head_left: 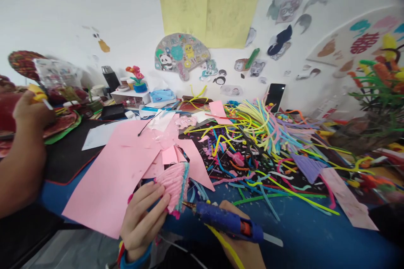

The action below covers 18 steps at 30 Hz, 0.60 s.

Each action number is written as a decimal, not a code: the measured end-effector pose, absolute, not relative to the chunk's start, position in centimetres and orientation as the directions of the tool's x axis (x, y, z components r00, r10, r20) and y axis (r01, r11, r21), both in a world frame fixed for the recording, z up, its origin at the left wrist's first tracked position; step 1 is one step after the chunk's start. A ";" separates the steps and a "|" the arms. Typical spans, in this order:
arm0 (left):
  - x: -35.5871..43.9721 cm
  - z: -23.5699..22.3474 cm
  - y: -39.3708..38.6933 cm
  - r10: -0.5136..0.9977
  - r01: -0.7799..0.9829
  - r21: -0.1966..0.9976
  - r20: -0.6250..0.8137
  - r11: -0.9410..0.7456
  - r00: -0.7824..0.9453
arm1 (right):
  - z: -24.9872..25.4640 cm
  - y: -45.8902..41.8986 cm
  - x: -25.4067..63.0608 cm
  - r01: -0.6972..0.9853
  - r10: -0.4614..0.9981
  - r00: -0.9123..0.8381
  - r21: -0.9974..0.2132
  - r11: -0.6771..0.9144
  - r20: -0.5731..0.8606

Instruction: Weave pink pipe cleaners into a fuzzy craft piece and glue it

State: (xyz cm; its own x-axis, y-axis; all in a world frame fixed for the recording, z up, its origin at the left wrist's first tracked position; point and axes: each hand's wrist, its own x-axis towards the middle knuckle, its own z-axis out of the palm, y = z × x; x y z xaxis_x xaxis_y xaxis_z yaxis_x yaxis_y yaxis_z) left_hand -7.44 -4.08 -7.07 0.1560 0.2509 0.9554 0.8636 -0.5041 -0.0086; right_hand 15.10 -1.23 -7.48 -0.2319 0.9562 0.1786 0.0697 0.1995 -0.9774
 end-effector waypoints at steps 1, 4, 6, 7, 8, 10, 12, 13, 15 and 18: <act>-7.5 -7.1 -4.2 0.252 0.863 -0.010 0.955 -0.506 0.159 | -7.3 -1.2 15.2 0.073 0.953 -0.249 -0.977 0.198 0.174; -7.5 -7.1 -4.5 0.280 0.868 0.010 0.948 -0.496 0.150 | -6.9 -1.0 15.4 0.081 0.941 -0.295 -0.977 0.198 0.166; -7.6 -7.0 -4.7 0.309 0.872 0.025 0.940 -0.489 0.147 | -6.8 -0.8 15.6 0.091 0.942 -0.295 -0.977 0.193 0.159; -7.6 -7.0 -4.8 0.315 0.871 0.022 0.936 -0.491 0.154 | -6.9 -0.7 15.6 0.098 0.944 -0.295 -0.978 0.185 0.149; -7.6 -7.0 -4.9 0.316 0.869 0.016 0.935 -0.494 0.163 | -7.0 -0.6 15.6 0.105 0.945 -0.296 -0.979 0.176 0.138; -7.5 -6.8 -5.0 0.312 0.864 -0.001 0.932 -0.504 0.183 | -7.4 -0.4 15.7 0.115 0.945 -0.307 -0.981 0.156 0.114; -7.5 -6.7 -5.1 0.314 0.856 -0.011 0.928 -0.517 0.201 | -7.8 -0.2 15.9 0.121 0.933 -0.347 -0.982 0.143 0.093; -7.5 -6.6 -5.2 0.321 0.853 -0.011 0.924 -0.522 0.208 | -7.9 -0.1 16.0 0.131 0.932 -0.353 -0.982 0.139 0.085; -7.4 -6.6 -5.3 0.343 0.852 -0.010 0.913 -0.523 0.221 | -8.0 -0.1 16.2 0.162 0.940 -0.331 -0.977 0.138 0.078; -7.4 -6.7 -5.5 0.355 0.857 -0.009 0.908 -0.515 0.222 | -7.7 -0.1 16.4 0.180 0.950 -0.297 -0.972 0.151 0.093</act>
